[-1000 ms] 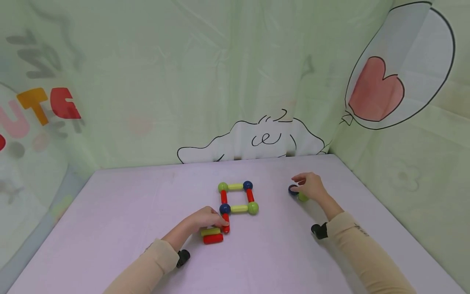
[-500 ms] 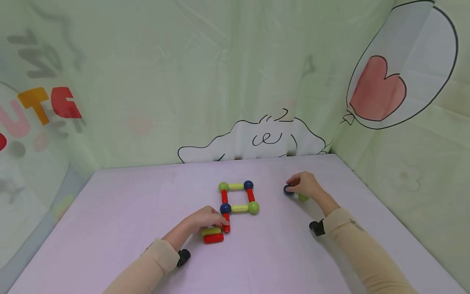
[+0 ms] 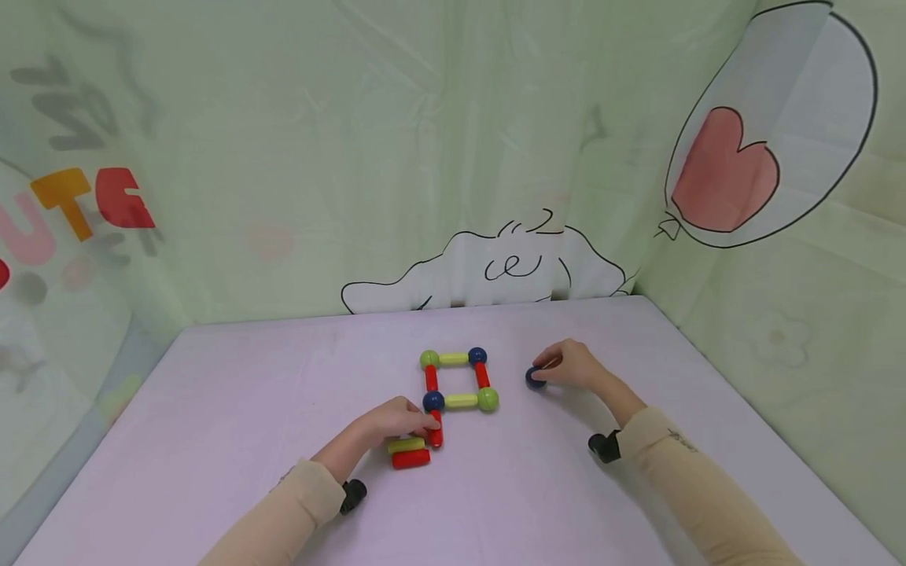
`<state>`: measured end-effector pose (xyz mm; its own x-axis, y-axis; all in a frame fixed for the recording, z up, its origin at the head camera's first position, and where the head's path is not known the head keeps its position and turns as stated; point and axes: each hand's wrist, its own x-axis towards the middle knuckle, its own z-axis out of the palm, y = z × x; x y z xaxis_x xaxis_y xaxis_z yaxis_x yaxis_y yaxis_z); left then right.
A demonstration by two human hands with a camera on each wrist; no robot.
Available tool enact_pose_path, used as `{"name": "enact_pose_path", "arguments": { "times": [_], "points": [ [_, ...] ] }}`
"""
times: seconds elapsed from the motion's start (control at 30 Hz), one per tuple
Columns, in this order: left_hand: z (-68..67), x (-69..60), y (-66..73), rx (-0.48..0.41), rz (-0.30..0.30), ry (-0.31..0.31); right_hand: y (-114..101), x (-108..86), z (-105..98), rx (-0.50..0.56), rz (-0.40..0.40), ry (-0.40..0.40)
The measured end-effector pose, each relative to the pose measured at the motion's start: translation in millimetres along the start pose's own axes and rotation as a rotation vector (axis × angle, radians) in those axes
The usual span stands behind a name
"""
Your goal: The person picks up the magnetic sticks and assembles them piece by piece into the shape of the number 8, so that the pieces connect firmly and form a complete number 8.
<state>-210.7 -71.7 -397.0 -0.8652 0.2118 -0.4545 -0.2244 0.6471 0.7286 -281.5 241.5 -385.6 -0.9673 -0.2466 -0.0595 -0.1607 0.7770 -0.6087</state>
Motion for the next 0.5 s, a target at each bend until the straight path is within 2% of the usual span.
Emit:
{"name": "enact_pose_path", "arguments": {
  "times": [0.3,0.5],
  "points": [
    [0.2,2.6,-1.6,0.007,-0.013,-0.001,-7.0,-17.7,11.7,0.119,-0.042,-0.112],
    [-0.2,1.0,-0.1,-0.01,-0.018,-0.009,-19.4,-30.1,25.5,0.149,-0.118,-0.169]
  ]
}}
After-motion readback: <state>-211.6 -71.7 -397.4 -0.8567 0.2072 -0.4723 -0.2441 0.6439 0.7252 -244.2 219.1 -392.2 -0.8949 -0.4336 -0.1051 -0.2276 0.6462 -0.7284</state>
